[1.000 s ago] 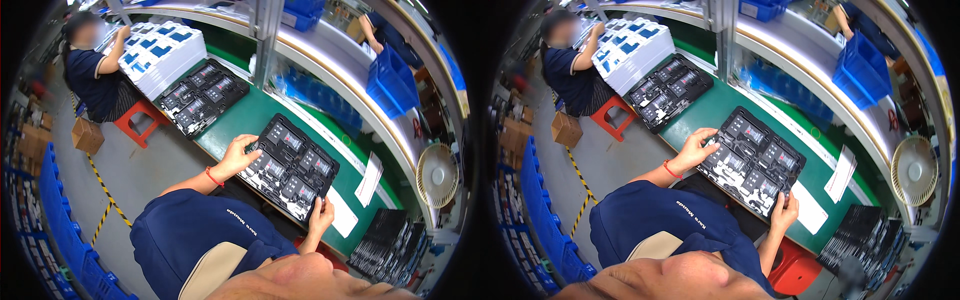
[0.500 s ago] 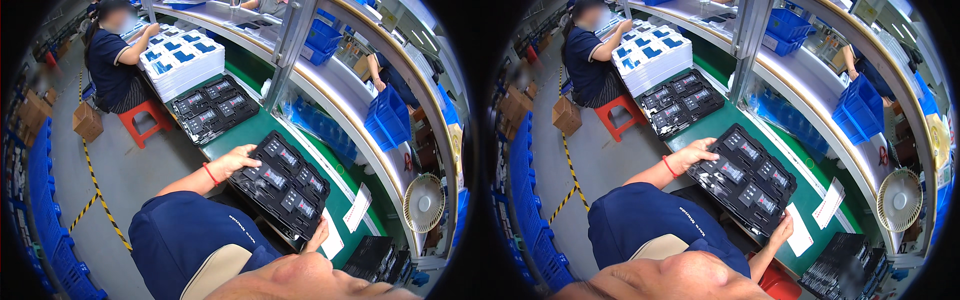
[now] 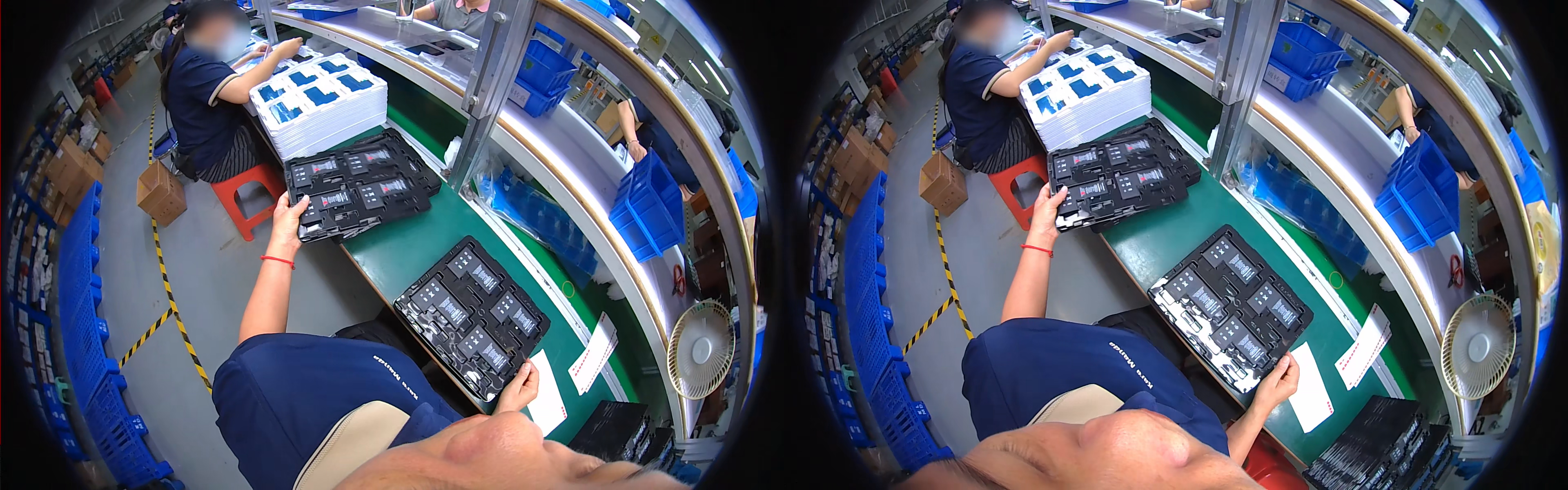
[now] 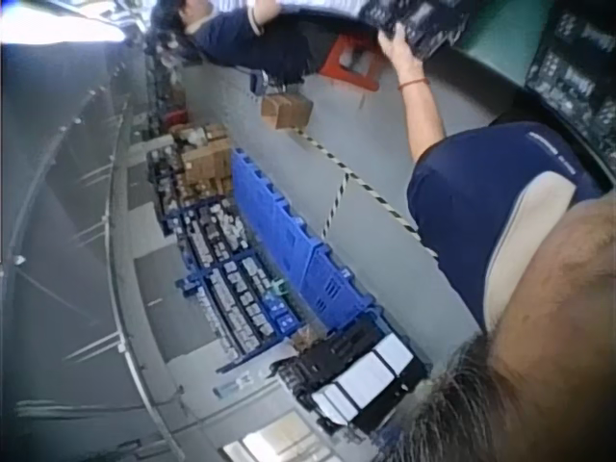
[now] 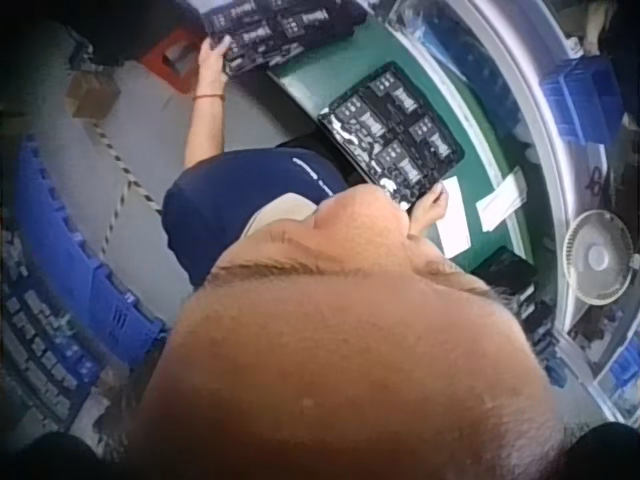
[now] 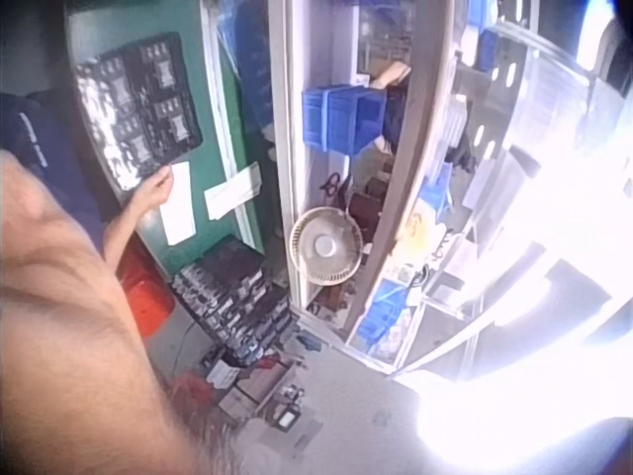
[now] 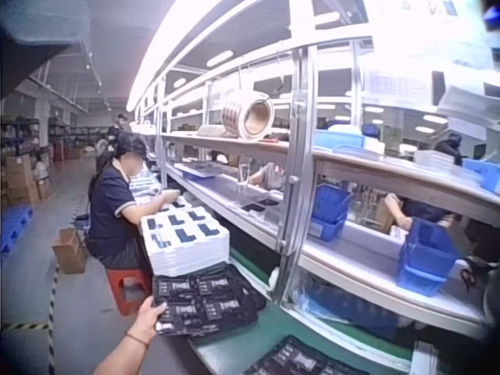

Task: Applying adhesive labels to electronic components within an assembly tray.

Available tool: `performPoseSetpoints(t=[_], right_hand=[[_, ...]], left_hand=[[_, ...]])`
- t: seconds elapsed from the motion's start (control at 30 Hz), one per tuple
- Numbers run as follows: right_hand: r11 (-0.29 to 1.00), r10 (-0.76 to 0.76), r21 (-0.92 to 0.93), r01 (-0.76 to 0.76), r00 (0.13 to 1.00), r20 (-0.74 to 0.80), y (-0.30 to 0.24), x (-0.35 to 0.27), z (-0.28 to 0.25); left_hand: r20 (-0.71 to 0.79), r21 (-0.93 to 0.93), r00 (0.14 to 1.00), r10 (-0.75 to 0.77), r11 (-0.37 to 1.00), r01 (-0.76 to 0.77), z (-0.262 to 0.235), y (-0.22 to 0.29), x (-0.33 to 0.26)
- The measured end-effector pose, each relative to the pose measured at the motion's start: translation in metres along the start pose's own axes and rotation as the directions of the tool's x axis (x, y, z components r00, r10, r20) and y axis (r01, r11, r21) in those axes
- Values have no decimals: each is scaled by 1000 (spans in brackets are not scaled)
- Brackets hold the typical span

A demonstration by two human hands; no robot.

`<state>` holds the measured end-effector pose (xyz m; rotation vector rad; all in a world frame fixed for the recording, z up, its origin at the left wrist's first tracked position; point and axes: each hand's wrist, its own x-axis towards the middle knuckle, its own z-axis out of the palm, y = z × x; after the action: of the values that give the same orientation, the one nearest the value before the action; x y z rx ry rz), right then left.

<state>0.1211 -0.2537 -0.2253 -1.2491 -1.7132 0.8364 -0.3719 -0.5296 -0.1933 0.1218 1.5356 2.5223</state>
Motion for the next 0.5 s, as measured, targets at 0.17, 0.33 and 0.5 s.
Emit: performPoseSetpoints(t=[0.17,0.33,0.5], right_hand=[[999,-39,34,41,999,-38,-2,-5,4],[998,-54,7,55,997,-53,-2,-7,4],[997,-72,-8,72,996,-55,-8,-8,5]], left_hand=[[-252,307,955,154,949,-72,8,-51,13],[-234,323,942,242,933,-160,13,-77,34],[-331,501,889,317,857,-119,3,-96,47]])
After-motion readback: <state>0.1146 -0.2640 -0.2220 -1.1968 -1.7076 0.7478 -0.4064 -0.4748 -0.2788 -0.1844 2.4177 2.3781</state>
